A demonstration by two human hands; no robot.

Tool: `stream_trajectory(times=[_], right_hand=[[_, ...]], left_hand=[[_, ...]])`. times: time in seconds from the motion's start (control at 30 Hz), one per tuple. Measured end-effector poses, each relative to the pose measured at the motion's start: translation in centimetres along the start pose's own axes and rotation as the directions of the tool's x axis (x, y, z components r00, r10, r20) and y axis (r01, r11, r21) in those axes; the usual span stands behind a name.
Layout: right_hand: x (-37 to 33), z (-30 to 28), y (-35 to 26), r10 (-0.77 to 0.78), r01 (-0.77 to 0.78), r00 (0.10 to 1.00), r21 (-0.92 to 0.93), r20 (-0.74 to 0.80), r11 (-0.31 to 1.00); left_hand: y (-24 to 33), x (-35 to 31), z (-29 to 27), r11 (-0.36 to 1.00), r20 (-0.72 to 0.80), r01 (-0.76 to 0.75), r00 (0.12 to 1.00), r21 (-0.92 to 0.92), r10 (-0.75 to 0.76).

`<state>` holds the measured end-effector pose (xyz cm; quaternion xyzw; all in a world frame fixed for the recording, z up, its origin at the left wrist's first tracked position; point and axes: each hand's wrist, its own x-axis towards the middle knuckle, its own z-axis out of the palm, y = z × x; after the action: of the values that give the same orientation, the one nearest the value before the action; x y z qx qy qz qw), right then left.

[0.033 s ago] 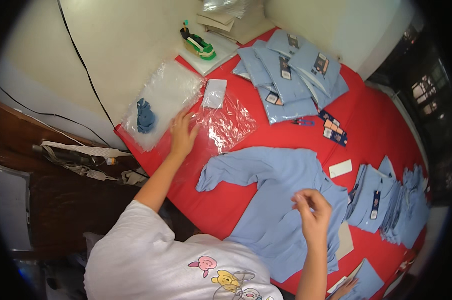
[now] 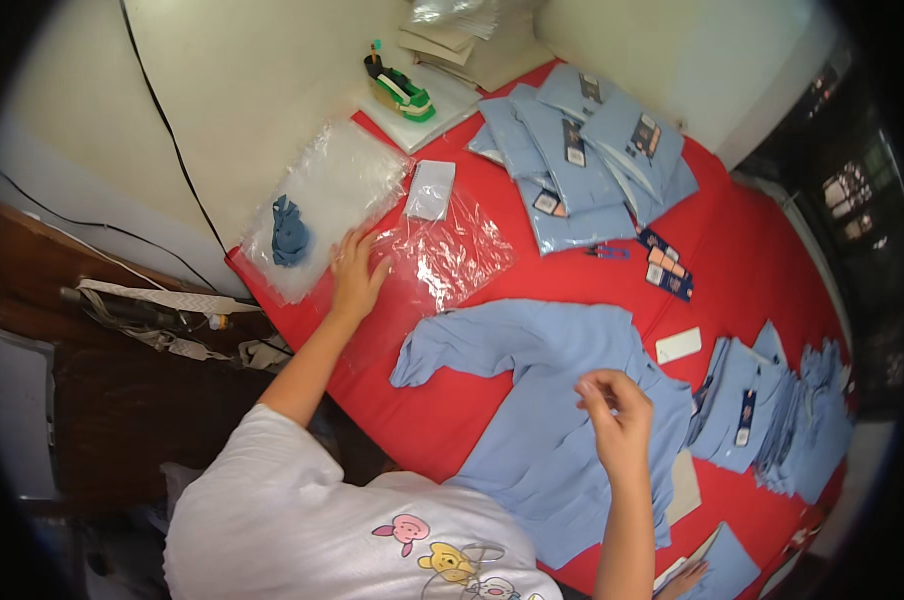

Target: The person folds a light blue button-up shirt using a cardboard guide, places it into a clear plastic bag, and seals the bag.

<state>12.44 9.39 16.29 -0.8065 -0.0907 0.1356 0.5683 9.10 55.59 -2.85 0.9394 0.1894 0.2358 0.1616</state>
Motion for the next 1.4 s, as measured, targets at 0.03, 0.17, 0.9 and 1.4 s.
stream_trajectory(times=[0.03,0.17,0.9,1.4], right_hand=[[2.1,1.1,0.0,-0.033,0.036,0.998,-0.073,0.053,0.997],[12.6,6.6,-3.6,-0.150,0.208,0.956,-0.224,0.253,0.952],[53.5,39.2,-12.2,-0.278,0.374,0.918,-0.854,0.284,0.362],[57.1,39.2,-10.5,-0.270,0.385,0.923,-0.679,0.276,0.624]], left_hand=[[-1.7,-0.5,-1.4,0.999,0.071,-0.024,0.997,0.042,0.021],[-6.9,-4.4,-5.1,0.988,0.249,-0.118,0.964,0.095,0.091],[-9.1,-4.8,-6.0,0.996,0.365,0.015,0.931,-0.090,0.019],[-9.1,-4.7,-5.5,0.996,0.341,-0.001,0.940,-0.093,0.033]])
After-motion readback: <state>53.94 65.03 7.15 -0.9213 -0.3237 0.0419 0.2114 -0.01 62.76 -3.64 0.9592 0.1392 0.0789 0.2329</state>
